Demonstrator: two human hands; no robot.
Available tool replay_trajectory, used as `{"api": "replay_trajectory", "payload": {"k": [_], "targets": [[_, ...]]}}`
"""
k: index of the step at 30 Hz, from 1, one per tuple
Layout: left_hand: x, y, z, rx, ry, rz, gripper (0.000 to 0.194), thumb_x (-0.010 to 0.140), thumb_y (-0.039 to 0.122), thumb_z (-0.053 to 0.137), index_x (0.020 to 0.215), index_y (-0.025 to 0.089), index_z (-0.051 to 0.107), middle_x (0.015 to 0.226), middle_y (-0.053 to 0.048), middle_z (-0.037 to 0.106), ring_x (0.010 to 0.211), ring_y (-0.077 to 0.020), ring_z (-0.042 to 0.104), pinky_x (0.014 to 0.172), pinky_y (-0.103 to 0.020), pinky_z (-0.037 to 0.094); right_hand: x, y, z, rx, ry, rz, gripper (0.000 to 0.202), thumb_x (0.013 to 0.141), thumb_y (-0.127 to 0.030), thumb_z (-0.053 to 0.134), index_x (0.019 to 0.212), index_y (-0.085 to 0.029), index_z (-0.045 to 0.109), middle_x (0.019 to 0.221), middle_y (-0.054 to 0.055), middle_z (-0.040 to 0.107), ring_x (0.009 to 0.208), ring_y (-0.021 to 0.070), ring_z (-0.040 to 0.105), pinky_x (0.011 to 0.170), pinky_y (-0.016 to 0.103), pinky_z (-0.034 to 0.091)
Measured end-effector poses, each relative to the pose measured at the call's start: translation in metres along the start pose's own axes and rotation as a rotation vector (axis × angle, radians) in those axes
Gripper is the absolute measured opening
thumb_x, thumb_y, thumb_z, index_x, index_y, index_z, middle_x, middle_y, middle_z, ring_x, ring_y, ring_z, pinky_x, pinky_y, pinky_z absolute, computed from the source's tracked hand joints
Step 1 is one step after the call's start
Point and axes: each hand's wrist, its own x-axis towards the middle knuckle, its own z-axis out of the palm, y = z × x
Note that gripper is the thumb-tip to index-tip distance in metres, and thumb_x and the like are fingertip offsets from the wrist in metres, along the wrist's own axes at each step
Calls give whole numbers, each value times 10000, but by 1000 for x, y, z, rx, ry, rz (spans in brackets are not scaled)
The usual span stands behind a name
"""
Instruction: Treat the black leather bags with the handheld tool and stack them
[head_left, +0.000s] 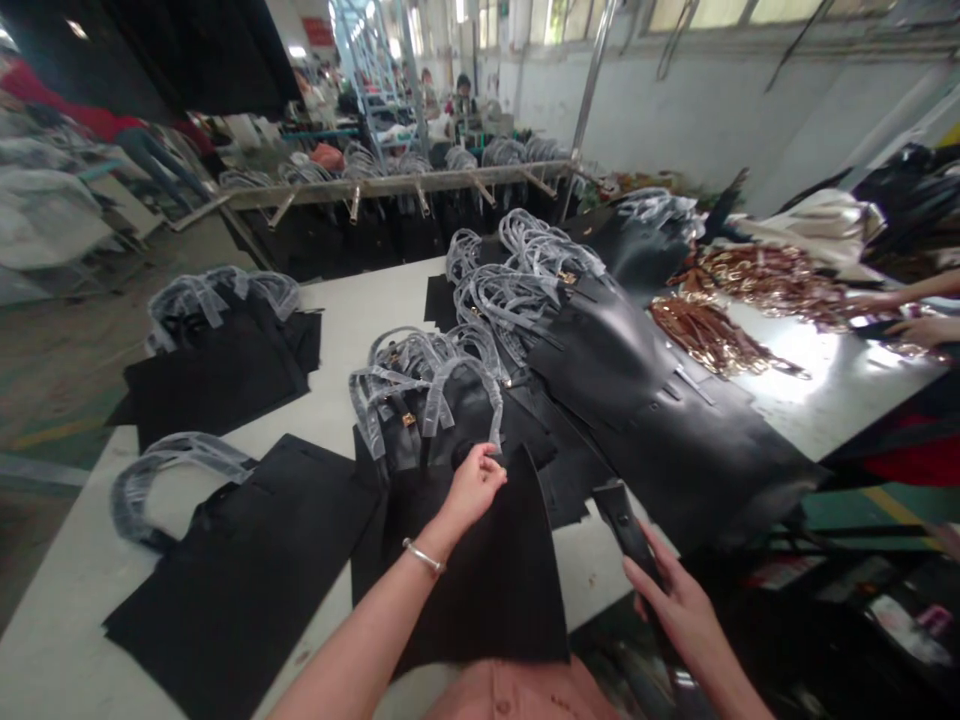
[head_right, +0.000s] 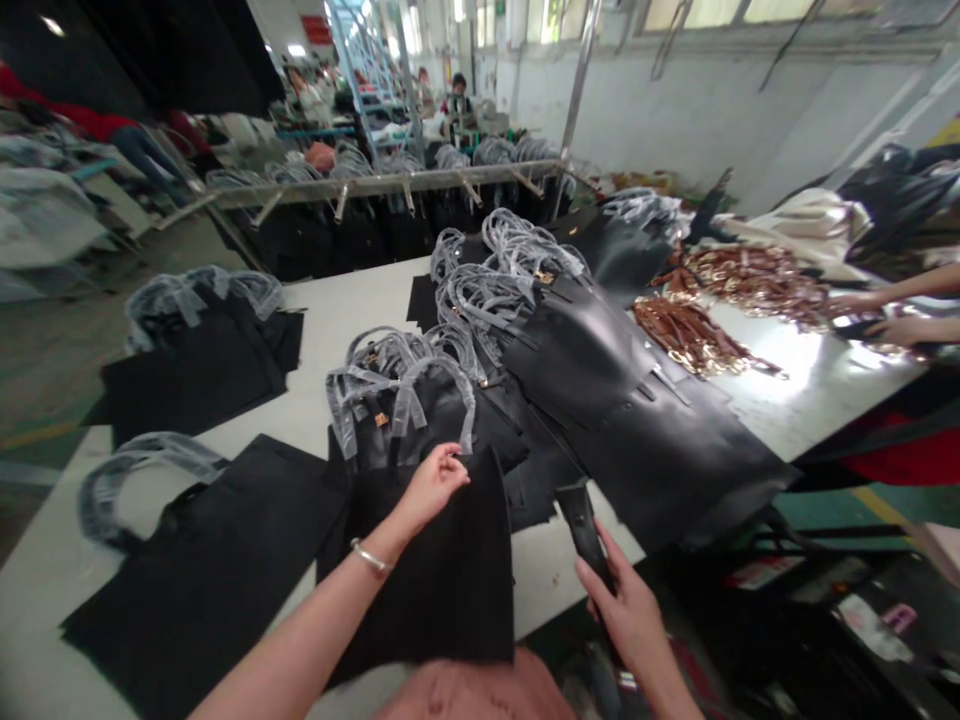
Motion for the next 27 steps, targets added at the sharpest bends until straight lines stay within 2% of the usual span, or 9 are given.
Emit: {"api": "replay_trajectory", "payload": {"k": [2, 4, 6, 9, 12, 15, 21, 24, 27], "targets": [[-13, -31, 13, 81, -13, 16, 251, 744, 118, 599, 988, 175, 592, 850, -25, 611, 811, -172, 623, 811, -348, 507, -1, -8, 3, 10, -96, 32, 815, 774, -506, 622, 1464, -176, 340, 560, -56, 583, 443, 149, 514, 441, 255, 427], [-33, -55, 16, 219, -17, 93, 239, 741, 84, 586, 956, 183, 617, 1005, -64, 618, 990, -222, 589, 935, -420, 460, -1, -13, 9, 5, -190, 59, 789, 787, -504, 603, 1463, -191, 341, 581, -55, 586, 439, 143, 512, 440, 253, 425], [-53, -76, 16, 456, -10, 221, 276, 786, 77, 546, 1032, 181, 614, 1165, -96, 588, 1142, -258, 523, 1009, -473, 411, 3, -16, 19, -27, -276, 76, 765, 792, -505, 589, 1455, -199, 361, 549, -65, 555, 415, 142, 509, 424, 250, 419], [-74, -106, 18, 763, -5, 397, 365, 859, 91, 480, 1211, 167, 542, 1370, -139, 477, 1284, -284, 430, 1036, -516, 399, 12, -19, 39, -74, -388, 72, 731, 806, -502, 561, 1446, -194, 386, 508, -70, 533, 379, 139, 493, 394, 242, 398], [-81, -128, 19, 906, -27, 532, 438, 911, 111, 418, 1347, 147, 433, 1445, -148, 412, 1359, -276, 352, 1058, -514, 392, 23, -23, 59, -107, -439, 45, 666, 803, -466, 580, 1405, -208, 462, 613, -31, 639, 397, 126, 506, 405, 236, 408], [-82, -137, 17, 986, -63, 621, 467, 930, 121, 381, 1396, 123, 385, 1440, -143, 432, 1366, -256, 347, 1086, -486, 371, 34, -32, 76, -144, -472, 24, 615, 778, -414, 626, 1355, -222, 531, 739, 0, 709, 441, 119, 544, 449, 231, 450], [-81, -133, 15, 1038, -98, 649, 444, 937, 163, 395, 1378, 120, 429, 1416, -122, 473, 1339, -227, 392, 1115, -439, 318, 52, -50, 101, -209, -530, -10, 603, 820, -372, 580, 1393, -215, 478, 644, -33, 659, 363, 90, 500, 378, 200, 406], [-81, -132, 16, 1032, -96, 618, 434, 932, 176, 414, 1362, 121, 448, 1405, -115, 487, 1328, -226, 405, 1123, -434, 298, 54, -52, 102, -222, -555, -29, 612, 824, -385, 574, 1402, -218, 464, 638, -45, 636, 373, 90, 512, 392, 202, 417], [-82, -133, 16, 1020, -91, 596, 430, 924, 184, 428, 1348, 121, 464, 1394, -102, 500, 1313, -224, 421, 1130, -423, 290, 53, -48, 93, -227, -594, -21, 618, 824, -400, 570, 1402, -207, 468, 590, -51, 620, 378, 101, 508, 399, 211, 413]]}}
